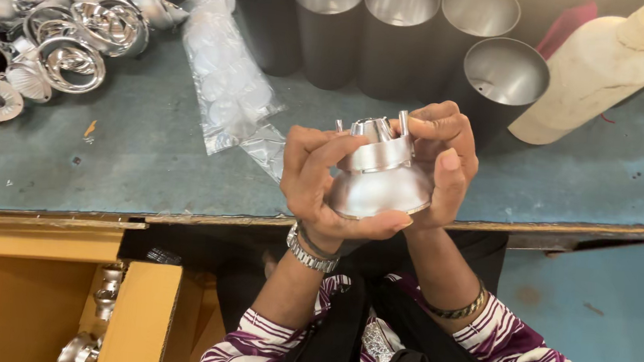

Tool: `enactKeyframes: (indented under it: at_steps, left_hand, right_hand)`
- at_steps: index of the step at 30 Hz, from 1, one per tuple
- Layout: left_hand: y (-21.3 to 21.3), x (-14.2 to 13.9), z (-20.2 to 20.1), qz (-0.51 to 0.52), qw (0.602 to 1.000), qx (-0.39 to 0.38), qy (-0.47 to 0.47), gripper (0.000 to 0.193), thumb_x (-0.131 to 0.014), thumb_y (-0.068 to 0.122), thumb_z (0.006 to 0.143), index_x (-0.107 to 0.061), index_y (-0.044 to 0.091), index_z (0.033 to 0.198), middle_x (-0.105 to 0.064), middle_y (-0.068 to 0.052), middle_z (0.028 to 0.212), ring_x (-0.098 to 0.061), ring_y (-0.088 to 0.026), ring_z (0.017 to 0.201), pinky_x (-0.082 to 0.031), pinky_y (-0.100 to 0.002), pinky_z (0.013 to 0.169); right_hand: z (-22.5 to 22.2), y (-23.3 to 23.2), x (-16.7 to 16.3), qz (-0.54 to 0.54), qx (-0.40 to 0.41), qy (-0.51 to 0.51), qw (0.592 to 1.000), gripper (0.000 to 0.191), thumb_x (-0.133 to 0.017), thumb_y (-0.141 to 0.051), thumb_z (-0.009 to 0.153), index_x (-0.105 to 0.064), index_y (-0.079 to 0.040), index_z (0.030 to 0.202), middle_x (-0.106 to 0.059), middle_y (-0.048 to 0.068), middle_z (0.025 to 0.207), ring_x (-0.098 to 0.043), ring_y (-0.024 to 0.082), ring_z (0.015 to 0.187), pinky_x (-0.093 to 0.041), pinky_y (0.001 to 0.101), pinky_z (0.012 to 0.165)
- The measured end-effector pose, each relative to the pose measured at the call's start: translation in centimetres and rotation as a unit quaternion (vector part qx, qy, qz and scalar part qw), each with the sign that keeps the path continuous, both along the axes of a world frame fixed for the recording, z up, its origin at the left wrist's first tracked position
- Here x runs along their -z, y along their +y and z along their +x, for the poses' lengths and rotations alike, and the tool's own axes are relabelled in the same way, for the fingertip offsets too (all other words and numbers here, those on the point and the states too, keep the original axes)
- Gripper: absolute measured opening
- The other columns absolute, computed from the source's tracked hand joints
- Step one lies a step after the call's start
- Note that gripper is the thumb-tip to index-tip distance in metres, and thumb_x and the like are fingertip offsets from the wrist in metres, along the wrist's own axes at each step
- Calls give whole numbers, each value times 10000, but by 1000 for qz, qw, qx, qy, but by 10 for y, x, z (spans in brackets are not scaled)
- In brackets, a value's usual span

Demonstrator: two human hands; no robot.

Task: The person assembles lamp shade units at a workbench. They press a frosted plastic diffuser into a metal shade, insert and seat a socket holder into the shade, wrap the assembled unit in a clear plastic sleeve, and place finished units into a cardboard box, repeating the cycle.

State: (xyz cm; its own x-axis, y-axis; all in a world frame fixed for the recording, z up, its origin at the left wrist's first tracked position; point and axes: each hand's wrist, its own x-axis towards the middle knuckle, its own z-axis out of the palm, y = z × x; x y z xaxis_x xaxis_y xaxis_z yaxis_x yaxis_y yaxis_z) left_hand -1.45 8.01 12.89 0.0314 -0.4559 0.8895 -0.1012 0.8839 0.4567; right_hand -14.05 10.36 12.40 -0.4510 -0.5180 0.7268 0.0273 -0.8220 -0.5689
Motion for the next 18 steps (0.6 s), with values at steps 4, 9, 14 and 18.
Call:
enactKeyframes:
  at_steps: [4, 9, 14, 18]
  left_hand:
    - [-1, -5, 9, -15, 999, -23, -25, 799, -916, 634, 598, -682, 42, 1080, -575, -48, 985, -574, -186, 816, -508, -296, 662]
    - [-1, -17, 6, 8, 1000, 5, -11, 833, -875, 661, 660, -686, 36, 1178, -575, -71, 1059, -595, -190, 874, -531, -296, 704]
    - [-9, -12, 5, 22, 1000, -6, 17, 849, -837, 659, 693, -669, 73, 1284, -601, -61, 1152, -615, -182, 966, -576, -282, 826]
    - [-13, -8, 16, 7, 996, -71, -49, 803, -908, 610, 679, -685, 97, 1254, -599, -24, 1086, -604, -162, 938, -527, -265, 789]
  right_hand:
    - [3, -5, 2, -30, -36, -38, 998, 314, -527, -256, 1012, -574, 54, 996, -561, 148, 949, -555, 184, 858, -503, 319, 791]
    - [6, -12, 3, -15, -27, -72, 997, 325, -514, -285, 1036, -560, 33, 986, -558, 129, 954, -528, 149, 813, -470, 290, 748]
    - [21, -14, 1, 59, -25, -66, 996, 459, -381, -392, 1126, -560, 30, 1117, -565, 96, 1068, -585, 171, 959, -511, 309, 870]
    - [14, -18, -2, 79, -98, -28, 992, 552, -326, -459, 1068, -577, 2, 1236, -576, 97, 1137, -579, 148, 1018, -499, 273, 940]
